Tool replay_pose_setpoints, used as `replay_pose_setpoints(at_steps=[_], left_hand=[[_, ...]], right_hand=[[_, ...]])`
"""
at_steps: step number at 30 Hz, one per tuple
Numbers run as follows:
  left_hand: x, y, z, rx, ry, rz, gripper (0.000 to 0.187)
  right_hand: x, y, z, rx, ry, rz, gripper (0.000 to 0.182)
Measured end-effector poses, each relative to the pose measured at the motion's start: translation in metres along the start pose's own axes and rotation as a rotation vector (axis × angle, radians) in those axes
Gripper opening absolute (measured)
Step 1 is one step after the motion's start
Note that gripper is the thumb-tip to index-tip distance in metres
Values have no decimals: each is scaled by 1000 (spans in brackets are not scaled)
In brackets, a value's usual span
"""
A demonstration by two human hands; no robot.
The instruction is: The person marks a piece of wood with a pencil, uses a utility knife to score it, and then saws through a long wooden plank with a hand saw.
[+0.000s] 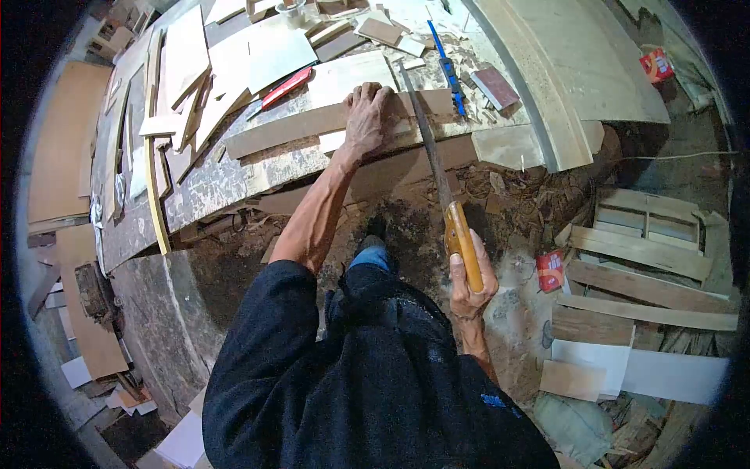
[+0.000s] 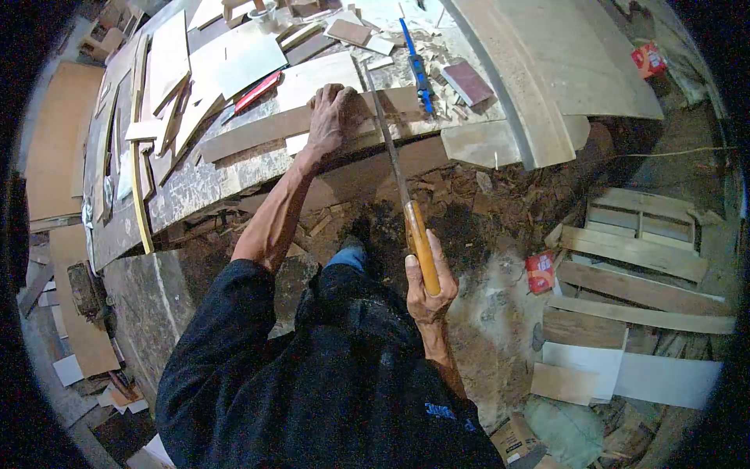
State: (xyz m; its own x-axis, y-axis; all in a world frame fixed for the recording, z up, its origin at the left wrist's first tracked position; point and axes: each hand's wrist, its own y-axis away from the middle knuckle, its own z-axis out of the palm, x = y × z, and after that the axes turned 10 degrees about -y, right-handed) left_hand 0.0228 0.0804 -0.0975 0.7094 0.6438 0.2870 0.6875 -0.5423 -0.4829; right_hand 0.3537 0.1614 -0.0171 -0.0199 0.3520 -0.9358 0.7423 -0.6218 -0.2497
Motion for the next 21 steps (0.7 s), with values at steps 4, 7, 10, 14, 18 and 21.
replay_pose_setpoints(at_steps=[4,7,10,14,18,21], left_hand=[[-4,1,5,1,20,6,68],[-3,1,6,17,23,-1,58],[-3,1,4,20,-2,4,52],[2,1,-1,42,29,1,50],[-11,-2,12,-30,14,-8,52],[-14,-8,10,-193,-58,-60,64]], right_hand=[[0,0,1,4,22,-44,41],[-1,4,-1,-8,-34,94,40],[-2,2,0,-7,27,-17,40],[1,3,1,-10,19,-20,40],[0,-4,6,-44,22,-31,40],[-4,-8,12,-70,28,-4,40]])
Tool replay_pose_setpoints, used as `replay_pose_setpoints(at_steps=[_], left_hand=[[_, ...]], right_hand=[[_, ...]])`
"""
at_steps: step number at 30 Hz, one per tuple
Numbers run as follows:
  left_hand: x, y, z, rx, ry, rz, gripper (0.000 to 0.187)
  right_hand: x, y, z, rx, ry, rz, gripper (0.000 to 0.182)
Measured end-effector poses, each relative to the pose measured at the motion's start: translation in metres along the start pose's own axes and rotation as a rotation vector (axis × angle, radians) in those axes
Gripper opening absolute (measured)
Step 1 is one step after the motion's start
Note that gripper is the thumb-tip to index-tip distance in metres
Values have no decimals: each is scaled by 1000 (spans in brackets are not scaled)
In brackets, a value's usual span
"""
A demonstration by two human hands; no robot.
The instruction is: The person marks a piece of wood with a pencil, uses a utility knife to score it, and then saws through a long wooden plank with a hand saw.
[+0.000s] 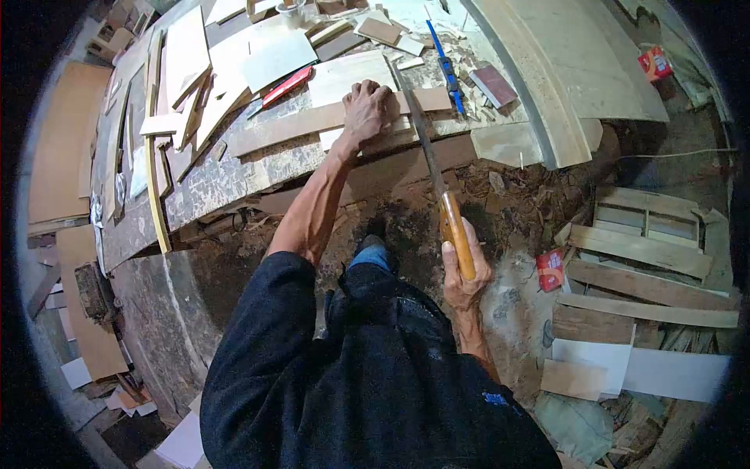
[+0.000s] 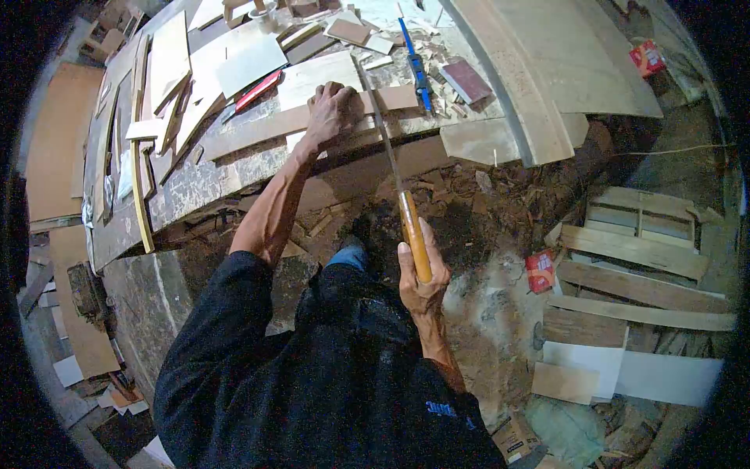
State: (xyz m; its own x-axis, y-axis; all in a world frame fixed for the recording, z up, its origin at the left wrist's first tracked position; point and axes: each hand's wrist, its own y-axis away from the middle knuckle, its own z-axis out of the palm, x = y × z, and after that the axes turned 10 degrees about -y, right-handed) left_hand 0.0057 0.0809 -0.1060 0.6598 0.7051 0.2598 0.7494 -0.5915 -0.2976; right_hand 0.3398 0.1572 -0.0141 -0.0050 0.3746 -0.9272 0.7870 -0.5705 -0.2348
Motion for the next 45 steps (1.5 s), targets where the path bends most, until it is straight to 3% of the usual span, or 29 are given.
replay_pose_setpoints(at_steps=[3,7,13,17,22,29,33,34,45], left_hand=[[-5,-6,10,-25,-12,-39,70],[-9,-9,11,-73,21,-54,52],[11,-24,-7,-61,143,-284,36],[30,-26,1,70,-156,-357,37],[30,-29,1,-24,-74,-435,32],[24,-36,5,-141,-137,-448,35],[34,-33,-9,-83,-41,-466,20],[28,-35,-7,-134,-75,-424,27],[30,-36,0,-101,-85,-490,23]], right_hand=[[-1,-2,4,-7,-1,4,39],[-4,-1,7,10,-25,49,39],[-13,-1,7,-7,-16,65,39],[-2,0,6,-12,16,2,41],[-10,-1,5,-20,-53,107,38],[-6,-3,5,-11,-84,105,37],[-17,-2,-1,-35,-65,139,36],[-19,-1,-4,-48,-52,138,36],[-14,1,-8,-42,-48,67,38]])
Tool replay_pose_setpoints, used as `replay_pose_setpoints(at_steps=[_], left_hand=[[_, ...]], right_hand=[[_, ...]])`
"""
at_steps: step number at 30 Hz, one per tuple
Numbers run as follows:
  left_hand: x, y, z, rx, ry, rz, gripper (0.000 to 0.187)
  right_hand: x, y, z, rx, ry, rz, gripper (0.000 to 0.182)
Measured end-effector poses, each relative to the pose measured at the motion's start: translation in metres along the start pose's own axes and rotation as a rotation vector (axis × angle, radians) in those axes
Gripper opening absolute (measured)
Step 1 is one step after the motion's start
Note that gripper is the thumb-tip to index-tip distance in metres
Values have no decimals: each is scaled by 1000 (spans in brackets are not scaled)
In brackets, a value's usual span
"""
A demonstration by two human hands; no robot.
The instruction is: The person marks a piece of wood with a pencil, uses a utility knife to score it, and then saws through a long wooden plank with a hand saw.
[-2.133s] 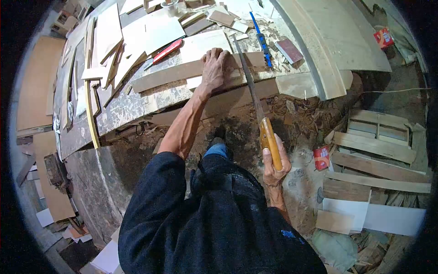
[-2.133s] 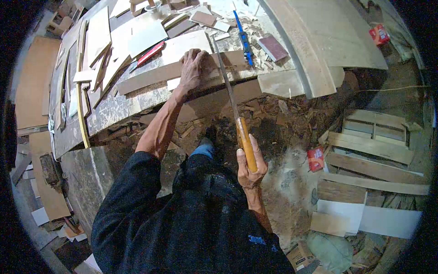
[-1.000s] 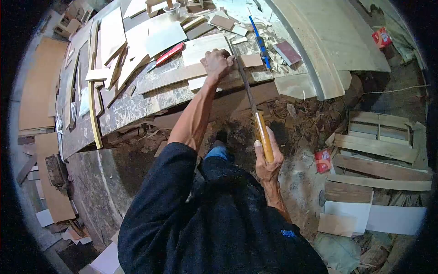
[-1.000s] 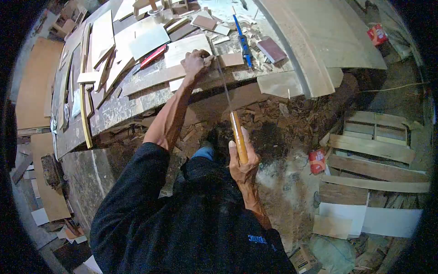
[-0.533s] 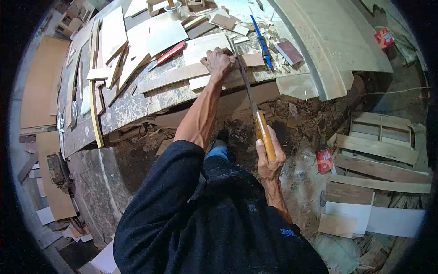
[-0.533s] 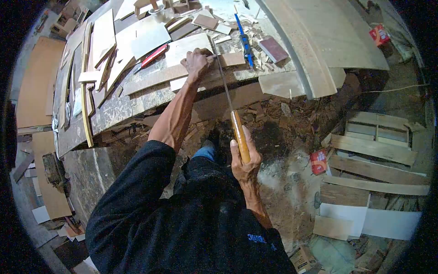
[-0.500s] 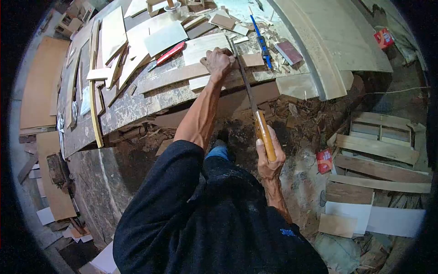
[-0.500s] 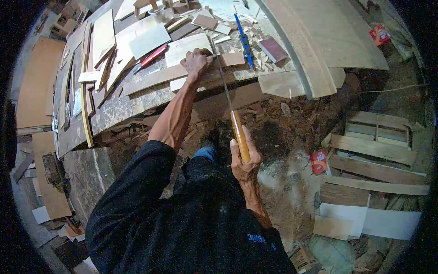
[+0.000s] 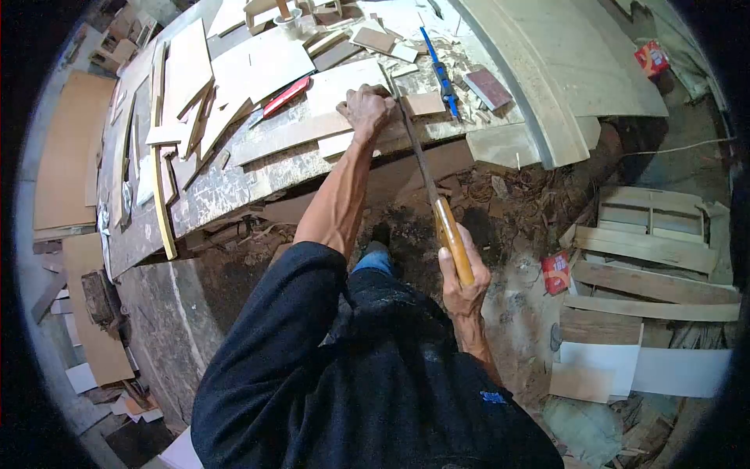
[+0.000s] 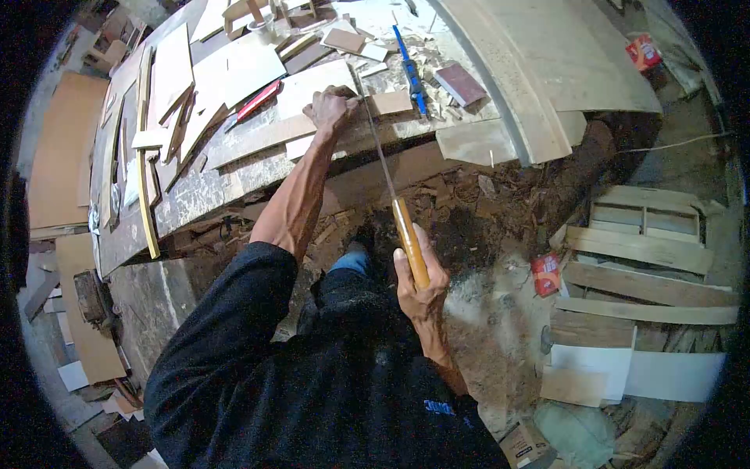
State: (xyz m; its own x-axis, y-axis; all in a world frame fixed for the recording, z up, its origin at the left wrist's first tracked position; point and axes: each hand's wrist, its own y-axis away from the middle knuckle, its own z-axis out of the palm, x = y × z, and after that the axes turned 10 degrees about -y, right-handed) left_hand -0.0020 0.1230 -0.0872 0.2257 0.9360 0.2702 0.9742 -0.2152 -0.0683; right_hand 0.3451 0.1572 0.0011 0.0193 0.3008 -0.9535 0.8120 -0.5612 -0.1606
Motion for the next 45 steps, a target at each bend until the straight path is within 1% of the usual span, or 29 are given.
replay_pose_setpoints(at_steps=[1,5,8,9,12,13,17,20,21,25,28,29,32,33,35,37,40,41,44,45], left_hand=[[0,2,-2,4,-4,8,23],[3,6,-11,-15,-7,27,24],[-2,-3,-3,-43,-46,33,31],[-1,1,-6,-14,-15,42,30],[-1,-1,-3,-25,3,17,29],[0,0,-4,-40,3,17,27],[1,2,-7,-31,-11,20,27],[1,2,-8,-27,-7,30,29],[2,4,-10,-26,-4,38,30],[3,5,-15,-88,73,6,24],[4,6,-19,-97,60,16,25],[3,4,-12,-58,40,17,27],[2,3,-14,-100,8,32,30],[3,2,-12,-87,-7,25,30],[2,-1,-6,-58,-40,9,30],[-4,-5,2,-45,-18,34,29],[-2,-1,-1,-13,-27,43,30],[-1,1,-3,0,-39,41,30],[-1,0,-1,23,-43,37,29],[-1,-1,-3,12,-35,33,28]], right_hand=[[-8,0,-1,-19,-8,67,37],[5,-19,11,5,-23,41,40],[7,-17,11,24,-16,32,40],[-1,-12,5,-11,-27,65,39],[1,0,0,16,-15,-36,37],[-4,0,1,24,-26,0,37],[1,-24,14,18,7,25,38],[4,-14,11,31,-44,78,39],[-1,-9,6,15,-54,58,39],[-1,-1,2,24,-62,28,38],[1,-27,14,-1,-60,46,38],[0,-34,17,-4,-51,26,38],[13,-23,15,45,-68,4,38],[1,-16,7,12,-54,23,39],[-5,-1,-2,9,-41,40,39],[-5,3,-4,16,-31,38,39],[-5,-17,5,11,-36,52,38],[5,-26,11,14,-42,5,38],[-1,-36,13,-29,-23,53,38],[-6,-32,11,-14,-42,13,38]])
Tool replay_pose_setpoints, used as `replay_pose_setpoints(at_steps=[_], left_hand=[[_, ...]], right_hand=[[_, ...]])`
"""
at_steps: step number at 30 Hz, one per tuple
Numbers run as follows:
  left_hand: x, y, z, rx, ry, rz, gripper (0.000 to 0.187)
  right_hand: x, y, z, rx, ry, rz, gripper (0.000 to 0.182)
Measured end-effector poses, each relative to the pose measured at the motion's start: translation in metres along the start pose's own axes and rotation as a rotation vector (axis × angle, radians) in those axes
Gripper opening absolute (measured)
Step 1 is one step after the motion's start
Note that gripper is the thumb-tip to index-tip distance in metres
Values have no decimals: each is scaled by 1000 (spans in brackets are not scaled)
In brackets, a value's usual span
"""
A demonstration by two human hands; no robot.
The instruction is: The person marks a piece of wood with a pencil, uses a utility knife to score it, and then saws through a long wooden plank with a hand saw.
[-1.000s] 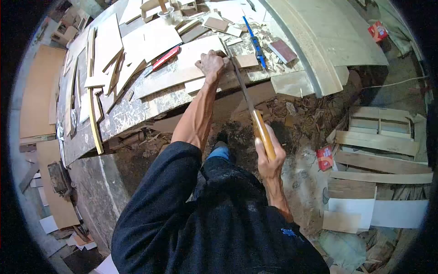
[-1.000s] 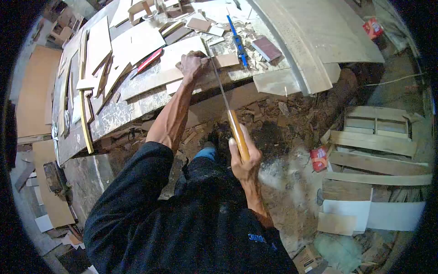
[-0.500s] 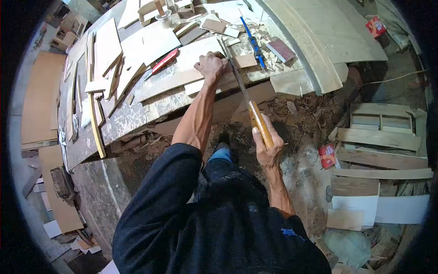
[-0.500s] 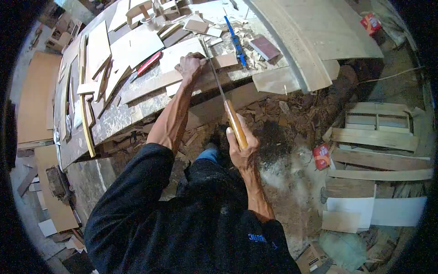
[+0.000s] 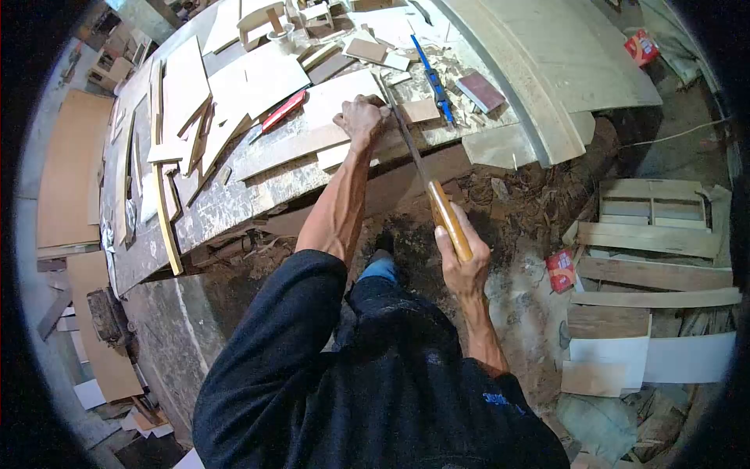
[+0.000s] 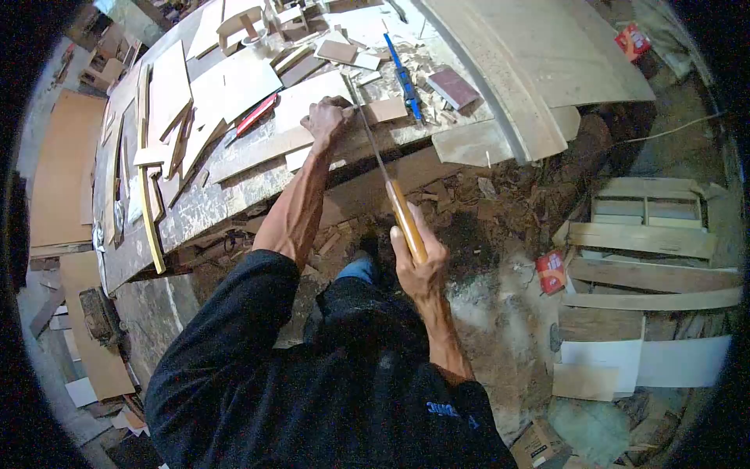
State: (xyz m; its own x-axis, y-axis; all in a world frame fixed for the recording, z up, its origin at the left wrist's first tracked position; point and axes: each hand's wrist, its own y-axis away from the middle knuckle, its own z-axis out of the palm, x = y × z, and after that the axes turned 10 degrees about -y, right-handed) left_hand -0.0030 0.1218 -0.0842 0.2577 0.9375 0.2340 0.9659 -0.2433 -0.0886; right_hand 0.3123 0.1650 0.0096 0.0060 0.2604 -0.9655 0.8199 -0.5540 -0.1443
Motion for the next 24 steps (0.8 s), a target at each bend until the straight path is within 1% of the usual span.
replay_pose_setpoints(at_steps=[3,4,5,7,8,11,13,14,16,17,18,19,20,23,24], left_hand=[[-1,0,-4,-51,38,-19,25],[-1,-2,-4,-77,58,-29,24],[-1,-2,-4,-104,77,-34,23],[0,1,-5,-88,78,-22,24],[1,3,-6,-80,79,-16,24],[-1,-1,0,-37,60,-7,26],[0,0,1,13,59,-12,28],[-2,-2,0,-53,70,-20,30],[-3,-1,4,-11,48,-21,30],[-1,-1,6,12,38,-18,30],[2,4,-6,-18,90,-13,29],[2,3,-6,-23,58,-10,28],[1,3,-5,-32,65,-8,27],[1,3,-5,-40,76,-11,26],[1,2,-3,-37,75,-9,25]], right_hand=[[-1,17,-12,-6,75,-44,39],[0,19,-13,8,47,-84,39],[-1,19,-12,0,36,-31,39],[-15,8,-10,-10,18,71,39],[-7,3,-8,-14,7,68,39],[-4,9,-12,8,84,-55,40],[-12,12,-18,-6,54,-3,38],[-14,12,-18,-14,41,34,38],[-35,1,-16,-50,3,145,38],[-33,3,-16,-41,15,115,38],[-29,4,-17,-33,25,76,38],[-21,5,-16,-27,35,39,38],[-1,13,-18,19,101,-119,37],[-14,16,-19,24,79,1,37],[-18,7,-16,-10,22,9,39]])
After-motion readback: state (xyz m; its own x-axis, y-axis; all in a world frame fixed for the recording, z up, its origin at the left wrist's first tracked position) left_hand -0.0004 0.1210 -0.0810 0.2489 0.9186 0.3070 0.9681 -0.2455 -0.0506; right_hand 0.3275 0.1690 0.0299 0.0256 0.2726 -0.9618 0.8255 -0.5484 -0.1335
